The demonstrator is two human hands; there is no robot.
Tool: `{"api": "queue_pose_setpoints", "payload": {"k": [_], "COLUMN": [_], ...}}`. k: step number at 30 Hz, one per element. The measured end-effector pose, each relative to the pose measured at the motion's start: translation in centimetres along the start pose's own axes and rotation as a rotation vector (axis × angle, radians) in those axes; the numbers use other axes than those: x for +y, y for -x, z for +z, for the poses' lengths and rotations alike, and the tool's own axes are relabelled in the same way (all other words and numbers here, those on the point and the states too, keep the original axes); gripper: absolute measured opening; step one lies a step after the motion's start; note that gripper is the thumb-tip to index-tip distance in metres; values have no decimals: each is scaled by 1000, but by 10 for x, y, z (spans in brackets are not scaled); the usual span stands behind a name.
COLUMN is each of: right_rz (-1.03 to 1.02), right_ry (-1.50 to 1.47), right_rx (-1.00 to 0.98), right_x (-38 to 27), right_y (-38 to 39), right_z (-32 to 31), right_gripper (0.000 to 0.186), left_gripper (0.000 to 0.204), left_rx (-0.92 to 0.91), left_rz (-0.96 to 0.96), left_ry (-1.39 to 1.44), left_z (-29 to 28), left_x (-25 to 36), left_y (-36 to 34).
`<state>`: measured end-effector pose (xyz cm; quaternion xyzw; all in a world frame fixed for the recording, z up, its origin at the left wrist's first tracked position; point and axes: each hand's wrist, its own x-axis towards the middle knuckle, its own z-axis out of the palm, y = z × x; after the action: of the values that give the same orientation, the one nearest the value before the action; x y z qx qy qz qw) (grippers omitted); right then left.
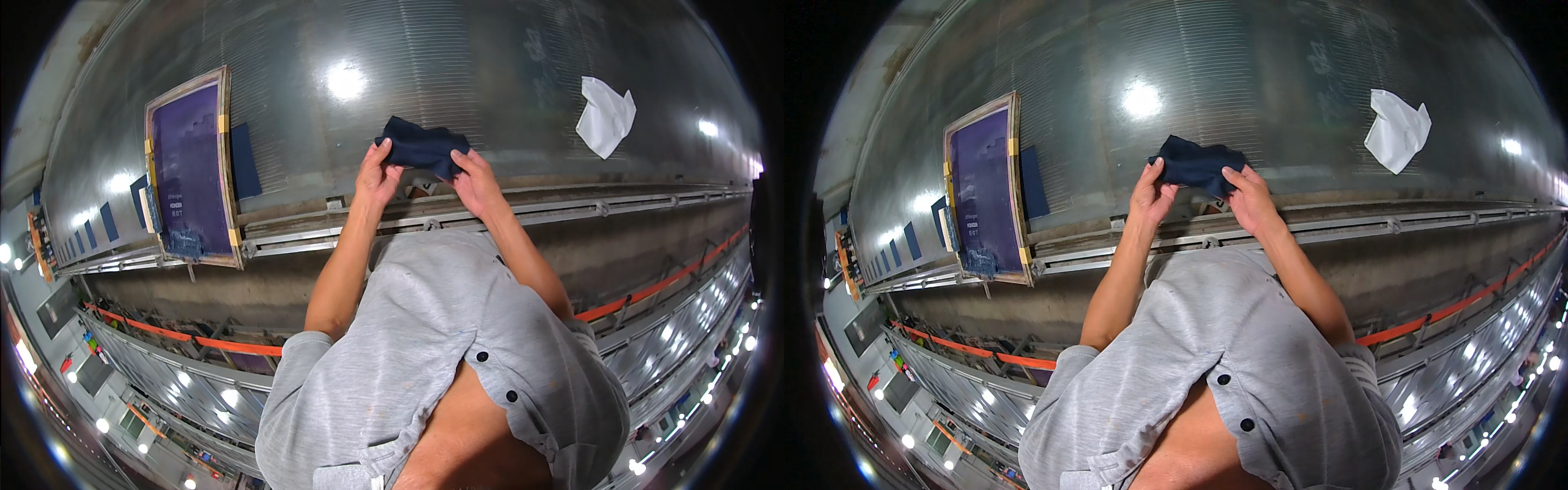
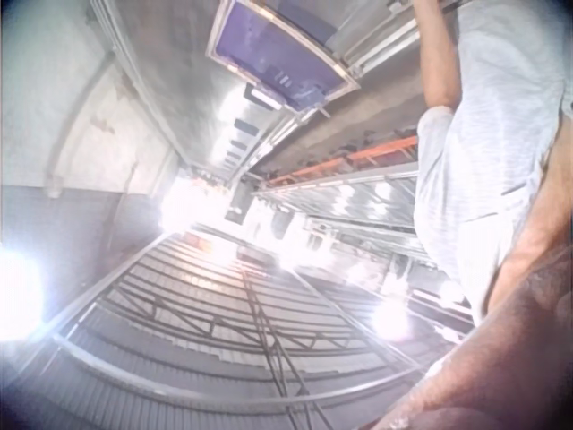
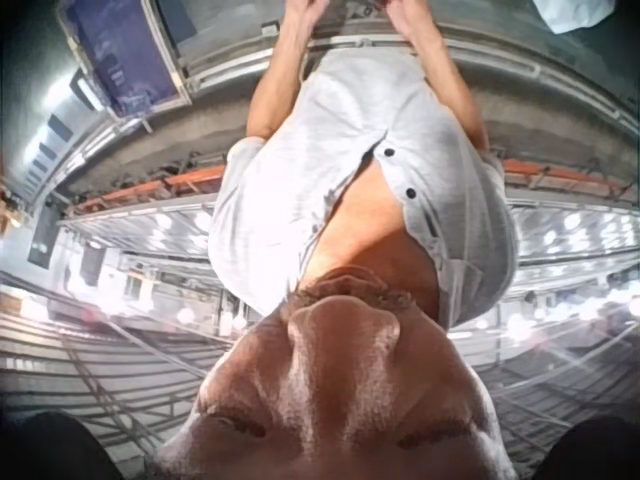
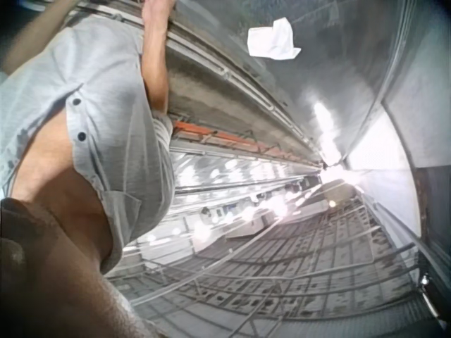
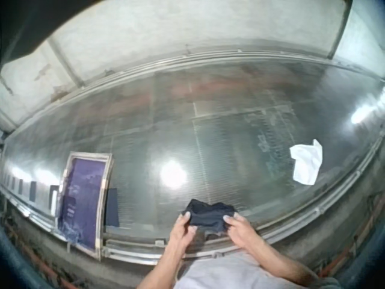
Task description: The person holds a purple screen frame, applies a liquid from a bottle, and uses a squeegee to spread the substance across the screen surface. The person then wipes the squeegee with a cloth and places the screen on a metal table.
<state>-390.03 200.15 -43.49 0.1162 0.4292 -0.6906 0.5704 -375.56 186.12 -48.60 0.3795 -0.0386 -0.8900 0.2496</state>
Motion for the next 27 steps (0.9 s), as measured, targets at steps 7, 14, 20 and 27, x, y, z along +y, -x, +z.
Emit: {"api": "queue_pose_setpoints", "payload": {"k": [7, 14, 20, 27], "right_rz": [107, -55, -259, -395], "right_ry": [116, 125, 299, 550], "right_rx": [76, 32, 101, 223], "right_x": [-11, -61, -95, -36], "right_y": [2, -46, -81, -106], "right_z": [-20, 40, 91, 45], "right_gripper": [27, 30, 41, 41], "left_gripper": [16, 21, 21, 32], "left_rx": [107, 280, 136, 312], "left_rz": [120, 202, 389, 288], "left_ry": [-119, -381, -479, -647], "left_z": [-5, 61, 93, 44], "left_x": [26, 65, 116, 87], "left_y": [22, -7, -38, -45]}}
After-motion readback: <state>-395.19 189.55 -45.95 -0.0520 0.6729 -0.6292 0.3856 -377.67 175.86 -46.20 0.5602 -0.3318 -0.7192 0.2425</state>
